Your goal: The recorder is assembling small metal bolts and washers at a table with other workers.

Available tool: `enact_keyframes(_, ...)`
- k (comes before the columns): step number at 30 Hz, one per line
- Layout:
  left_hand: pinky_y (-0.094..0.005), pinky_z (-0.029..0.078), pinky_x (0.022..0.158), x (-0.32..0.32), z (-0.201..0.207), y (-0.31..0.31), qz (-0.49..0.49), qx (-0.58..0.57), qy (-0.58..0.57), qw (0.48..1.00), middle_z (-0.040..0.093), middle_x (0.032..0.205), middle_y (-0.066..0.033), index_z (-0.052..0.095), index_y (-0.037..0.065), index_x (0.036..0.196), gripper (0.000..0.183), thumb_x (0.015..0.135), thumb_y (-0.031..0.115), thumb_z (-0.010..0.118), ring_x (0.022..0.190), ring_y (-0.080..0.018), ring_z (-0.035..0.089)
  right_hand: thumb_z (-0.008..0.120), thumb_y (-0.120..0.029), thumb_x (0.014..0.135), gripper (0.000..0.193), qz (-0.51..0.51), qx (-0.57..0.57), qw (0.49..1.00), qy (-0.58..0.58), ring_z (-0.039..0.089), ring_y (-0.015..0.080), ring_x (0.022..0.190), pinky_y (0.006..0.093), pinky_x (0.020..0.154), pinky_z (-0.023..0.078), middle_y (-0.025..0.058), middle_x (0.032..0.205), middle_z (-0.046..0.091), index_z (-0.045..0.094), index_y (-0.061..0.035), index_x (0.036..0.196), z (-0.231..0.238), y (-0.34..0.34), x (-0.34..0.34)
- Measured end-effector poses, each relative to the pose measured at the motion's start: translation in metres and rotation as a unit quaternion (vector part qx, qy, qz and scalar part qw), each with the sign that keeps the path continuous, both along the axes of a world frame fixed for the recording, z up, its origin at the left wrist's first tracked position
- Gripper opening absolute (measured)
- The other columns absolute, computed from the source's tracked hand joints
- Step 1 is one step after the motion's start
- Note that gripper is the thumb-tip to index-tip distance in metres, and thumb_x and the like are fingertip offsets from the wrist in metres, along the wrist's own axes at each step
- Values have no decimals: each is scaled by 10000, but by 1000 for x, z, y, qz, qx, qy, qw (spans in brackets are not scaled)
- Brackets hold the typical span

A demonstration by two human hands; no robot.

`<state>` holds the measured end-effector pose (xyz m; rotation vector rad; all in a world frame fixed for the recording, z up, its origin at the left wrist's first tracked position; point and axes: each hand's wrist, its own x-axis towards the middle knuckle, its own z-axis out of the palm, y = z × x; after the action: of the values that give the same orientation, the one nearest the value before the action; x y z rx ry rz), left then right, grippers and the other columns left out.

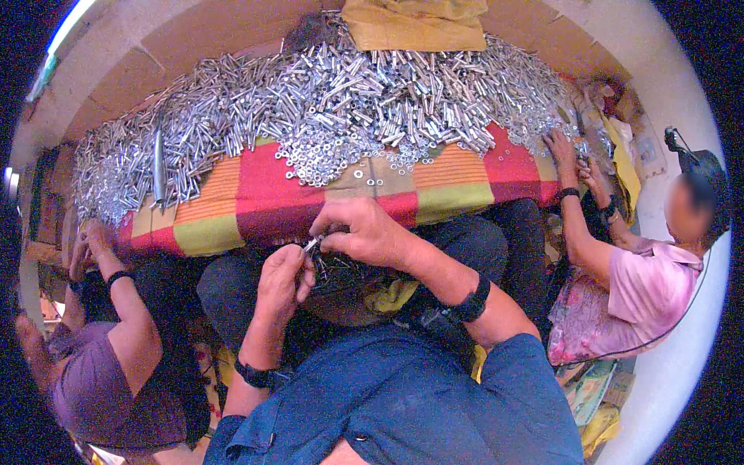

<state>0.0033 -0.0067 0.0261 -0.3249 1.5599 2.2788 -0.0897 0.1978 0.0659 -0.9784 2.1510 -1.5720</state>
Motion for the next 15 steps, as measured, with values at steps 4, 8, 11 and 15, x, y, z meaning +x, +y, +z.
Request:
enact_keyframes(4,-240,296,388,1,-1,0,4,-18,14,1000,582,646,-31,584,77,815,348,1052,320,506,426,-89,430,658,-72,938,124,-57,-12,991,-123,668,119,688,262,625,542,72,862,696,679,29,1008,2,-6,13)
enact_keyframes(8,-241,303,390,1,-3,1,8,-24,16,1000,580,646,-26,582,76,814,321,1044,291,522,428,-86,434,647,-124,962,153,-84,20,976,-199,648,114,630,260,577,525,48,797,682,686,22,987,7,-5,18)
enact_keyframes(11,-242,314,395,0,-2,2,7,-53,23,998,579,646,-23,585,72,817,304,1035,280,539,433,-85,439,638,-202,950,242,-95,38,976,-193,662,154,580,310,542,528,94,745,679,699,31,926,4,-4,18)
enact_keyframes(15,-242,324,399,1,-3,1,-6,-70,34,997,578,646,-21,590,70,827,293,1028,280,552,439,-83,448,641,-217,949,244,-89,104,972,-190,664,150,585,303,531,522,96,759,693,699,19,923,7,-3,17)
